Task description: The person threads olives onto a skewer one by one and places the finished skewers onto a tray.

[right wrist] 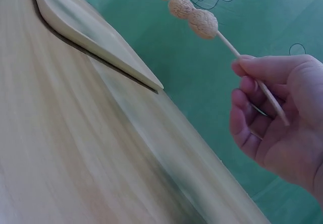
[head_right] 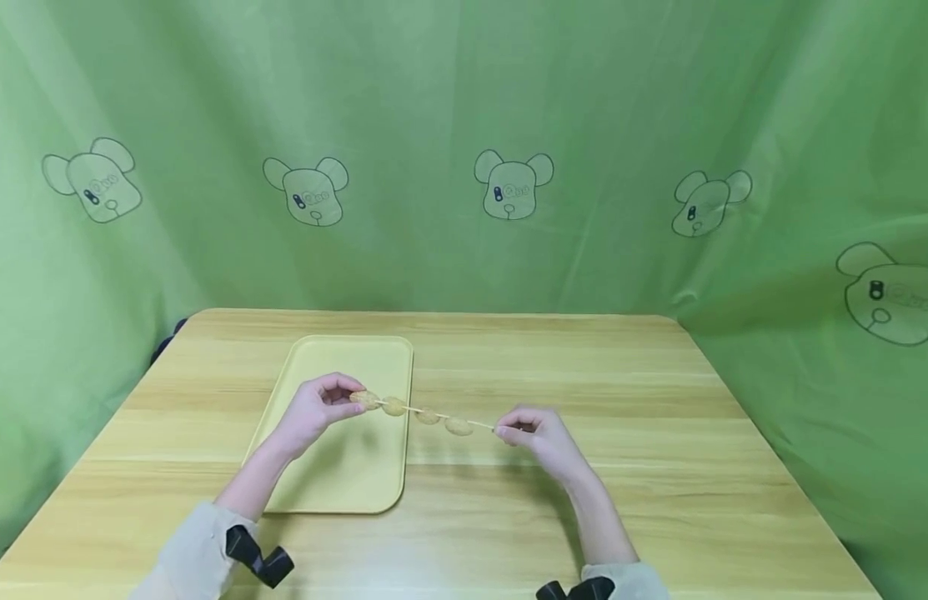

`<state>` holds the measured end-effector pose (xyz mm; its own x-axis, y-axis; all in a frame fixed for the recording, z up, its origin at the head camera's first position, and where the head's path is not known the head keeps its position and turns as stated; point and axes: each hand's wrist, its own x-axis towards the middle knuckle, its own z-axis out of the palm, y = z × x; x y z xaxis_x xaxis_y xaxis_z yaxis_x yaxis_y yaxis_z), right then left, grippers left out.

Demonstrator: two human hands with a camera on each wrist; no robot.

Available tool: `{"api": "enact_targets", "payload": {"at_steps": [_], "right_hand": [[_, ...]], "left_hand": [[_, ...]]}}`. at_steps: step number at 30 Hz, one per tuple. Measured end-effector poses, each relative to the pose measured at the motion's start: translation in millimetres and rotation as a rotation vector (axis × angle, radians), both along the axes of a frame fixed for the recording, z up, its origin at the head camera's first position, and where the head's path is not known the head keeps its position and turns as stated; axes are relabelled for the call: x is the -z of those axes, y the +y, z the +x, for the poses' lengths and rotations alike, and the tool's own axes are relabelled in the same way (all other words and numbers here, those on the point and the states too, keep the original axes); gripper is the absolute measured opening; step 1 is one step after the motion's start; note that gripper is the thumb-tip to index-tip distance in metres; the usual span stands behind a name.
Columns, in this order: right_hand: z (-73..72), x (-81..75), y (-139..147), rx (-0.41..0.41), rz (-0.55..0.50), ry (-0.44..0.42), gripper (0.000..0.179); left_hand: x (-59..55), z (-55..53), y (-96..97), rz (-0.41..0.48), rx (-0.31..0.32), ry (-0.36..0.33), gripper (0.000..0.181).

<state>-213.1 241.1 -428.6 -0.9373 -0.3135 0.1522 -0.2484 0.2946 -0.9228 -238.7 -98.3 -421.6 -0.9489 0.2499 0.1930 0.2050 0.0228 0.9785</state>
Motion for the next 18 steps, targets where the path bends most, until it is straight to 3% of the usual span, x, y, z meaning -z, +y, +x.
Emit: {"api": "enact_targets", "payload": {"at_steps": [6,10,13,18], "right_hand": [[1.8,1.7,-0.4,-0.119,0.142,-0.088,0.020],[4.3,3.2,-2.0,-0.200,0.168,-0.160,0.019],[7.3,4.9,-6.0,-0.272,0.141,-0.209,0.022],[10.3,8.2,-17.4,-0.476,0.024,-0.225,0.026]], "left_hand": [[-2.9,-5.2,-4.3,-0.038,0.016,0.016,0.029],[-3.8,-6.6,-6.8,-0.029,0.006,0.036,0.032],[-3.6,-6.0,-9.4,-0.017,-0.019,0.034,0.034],[-1.5,-4.7,-12.9,0.001,-0.083,0.004,0.036]]}}
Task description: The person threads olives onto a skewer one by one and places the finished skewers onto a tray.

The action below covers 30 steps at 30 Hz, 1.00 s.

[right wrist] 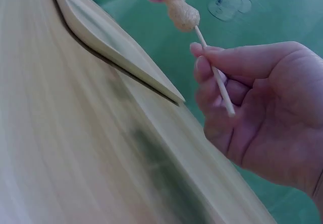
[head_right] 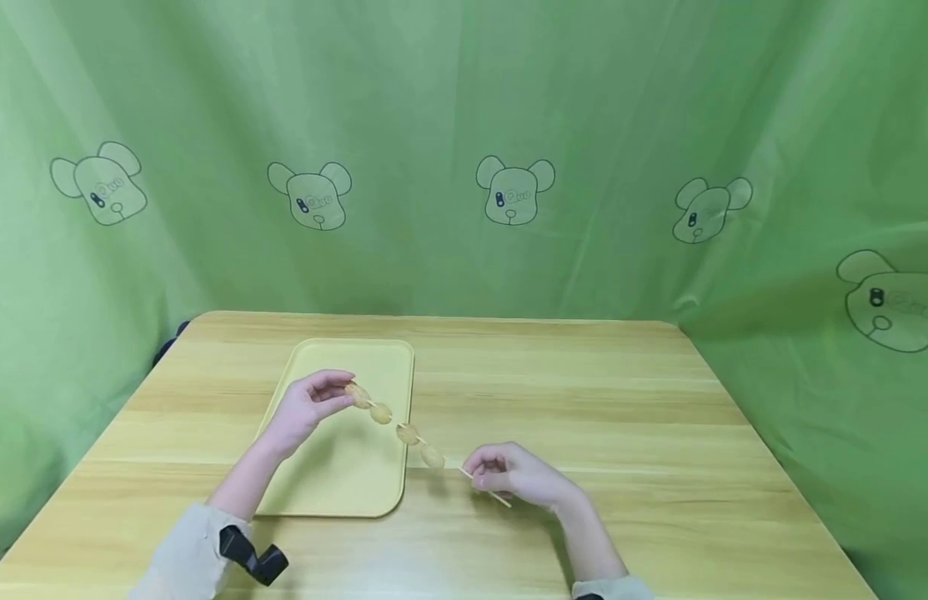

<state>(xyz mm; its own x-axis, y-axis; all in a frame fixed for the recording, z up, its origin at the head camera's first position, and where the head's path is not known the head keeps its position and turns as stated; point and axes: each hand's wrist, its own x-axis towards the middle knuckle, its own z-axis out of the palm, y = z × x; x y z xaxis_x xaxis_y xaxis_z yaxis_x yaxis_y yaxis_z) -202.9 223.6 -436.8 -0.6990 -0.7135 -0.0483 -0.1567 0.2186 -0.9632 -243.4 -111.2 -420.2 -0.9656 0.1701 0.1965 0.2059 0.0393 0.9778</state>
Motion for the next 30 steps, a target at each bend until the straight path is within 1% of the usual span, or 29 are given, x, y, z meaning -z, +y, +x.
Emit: {"api": "enact_targets", "payload": {"at_steps": [2,3,6,8,11,13,15,17,21,23,25,30], "right_hand": [[0.8,1.6,-6.2,-0.051,-0.059,-0.016,0.026],[1.2,2.5,-9.2,-0.062,-0.087,-0.023,0.026],[2.8,5.5,-17.3,-0.051,-0.153,-0.036,0.026],[3.8,7.1,-22.2,-0.029,-0.188,-0.036,0.026],[3.7,7.7,-29.3,0.027,-0.213,-0.035,0.028],[2.3,6.9,-34.6,0.085,-0.205,-0.033,0.030],[0.4,5.7,-40.9,0.154,-0.185,-0.048,0.031],[-2.8,4.7,-49.0,0.215,-0.172,-0.082,0.032],[-8.5,5.0,-70.3,0.302,-0.165,-0.164,0.031],[-10.2,5.6,-81.8,0.331,-0.163,-0.199,0.029],[-11.5,7.1,-93.2,0.354,-0.154,-0.221,0.028],[-15.4,11.9,-118.4,0.394,-0.143,-0.266,0.027]], "left_hand": [[1.3,1.6,-2.7,-0.001,-0.031,-0.007,0.038],[1.8,2.4,-4.5,-0.010,-0.045,-0.007,0.039],[2.4,4.5,-13.0,-0.036,-0.057,-0.004,0.043],[2.1,6.5,-21.1,-0.066,-0.056,0.016,0.047],[1.4,11.5,-36.3,-0.120,-0.064,0.050,0.056],[3.4,17.0,-48.2,-0.174,-0.085,0.050,0.064],[7.1,24.6,-61.0,-0.221,-0.106,0.027,0.072],[12.1,32.6,-74.6,-0.270,-0.125,-0.003,0.079],[23.0,49.0,-99.5,-0.324,-0.149,-0.037,0.084],[28.1,56.1,-108.7,-0.328,-0.146,-0.049,0.085],[33.3,62.4,-115.5,-0.341,-0.130,-0.065,0.088],[42.9,72.5,-120.2,-0.362,-0.084,-0.082,0.098]]}}
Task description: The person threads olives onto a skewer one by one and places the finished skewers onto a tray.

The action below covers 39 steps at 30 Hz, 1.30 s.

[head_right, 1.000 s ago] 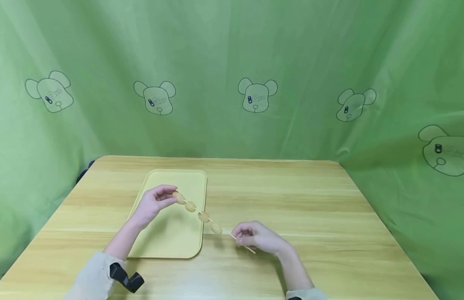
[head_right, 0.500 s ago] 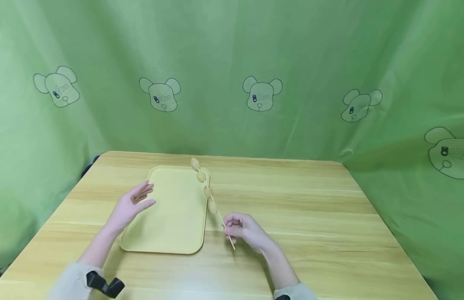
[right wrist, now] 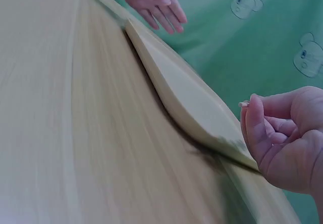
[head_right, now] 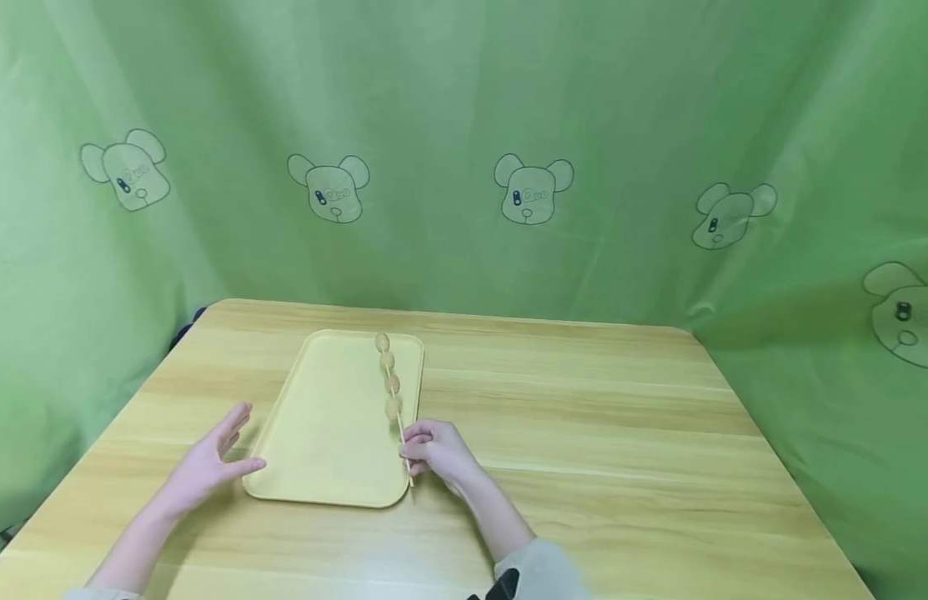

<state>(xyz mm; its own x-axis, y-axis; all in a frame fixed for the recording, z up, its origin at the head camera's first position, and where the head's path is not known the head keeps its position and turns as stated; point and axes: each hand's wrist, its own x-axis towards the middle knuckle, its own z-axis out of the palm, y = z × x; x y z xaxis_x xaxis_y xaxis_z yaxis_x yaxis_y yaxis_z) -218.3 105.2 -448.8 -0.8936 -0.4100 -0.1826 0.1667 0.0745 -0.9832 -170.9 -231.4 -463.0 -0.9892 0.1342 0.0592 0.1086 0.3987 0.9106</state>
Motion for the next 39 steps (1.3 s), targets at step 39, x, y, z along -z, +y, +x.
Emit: {"api": "enact_targets", "payload": {"at_steps": [39], "right_hand": [[10.2,17.4,-100.3,0.144,0.143,-0.033,0.009]], "left_hand": [[16.9,15.2,-3.3,0.106,0.173,-0.093,0.101]]}}
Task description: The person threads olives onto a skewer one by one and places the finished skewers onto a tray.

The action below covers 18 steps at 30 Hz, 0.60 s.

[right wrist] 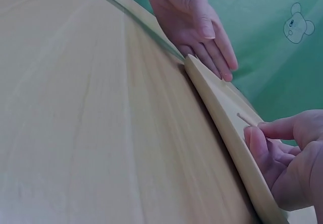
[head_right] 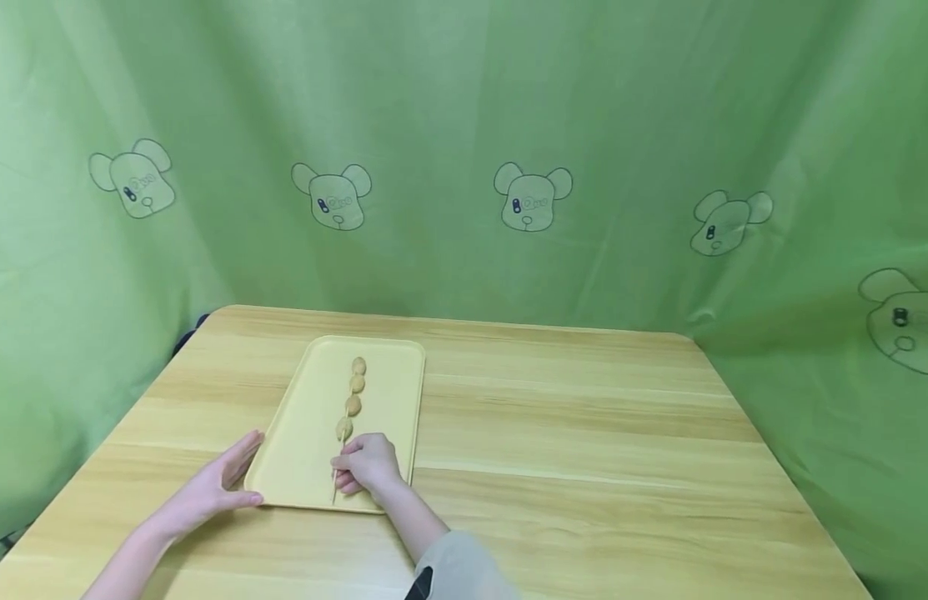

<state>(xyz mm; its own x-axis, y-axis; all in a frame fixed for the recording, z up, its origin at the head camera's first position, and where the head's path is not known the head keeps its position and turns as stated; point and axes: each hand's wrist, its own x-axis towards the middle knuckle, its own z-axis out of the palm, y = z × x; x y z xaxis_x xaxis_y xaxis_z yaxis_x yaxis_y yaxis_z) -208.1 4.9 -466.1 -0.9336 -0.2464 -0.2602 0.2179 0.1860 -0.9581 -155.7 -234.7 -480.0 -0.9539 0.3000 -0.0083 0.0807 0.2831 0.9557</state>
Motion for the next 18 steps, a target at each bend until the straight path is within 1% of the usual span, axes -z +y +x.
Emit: {"api": "enact_targets", "payload": {"at_steps": [4,10,15,18], "right_hand": [[2.3,0.7,-0.5,-0.017,-0.002,0.005,0.008],[0.3,-1.6,10.0,-0.037,0.019,0.039,0.013],[-3.0,-6.9,25.5,-0.057,0.048,0.106,0.018],[-8.1,-13.8,41.8,-0.047,0.065,0.176,0.025]], "left_hand": [[-0.7,1.4,0.8,-0.003,-0.005,-0.003,0.101],[-4.6,-2.5,5.0,-0.008,-0.007,-0.024,0.099],[-9.9,-2.8,6.2,-0.011,-0.007,-0.027,0.098],[-14.8,-3.0,4.8,-0.023,-0.018,-0.010,0.096]]}}
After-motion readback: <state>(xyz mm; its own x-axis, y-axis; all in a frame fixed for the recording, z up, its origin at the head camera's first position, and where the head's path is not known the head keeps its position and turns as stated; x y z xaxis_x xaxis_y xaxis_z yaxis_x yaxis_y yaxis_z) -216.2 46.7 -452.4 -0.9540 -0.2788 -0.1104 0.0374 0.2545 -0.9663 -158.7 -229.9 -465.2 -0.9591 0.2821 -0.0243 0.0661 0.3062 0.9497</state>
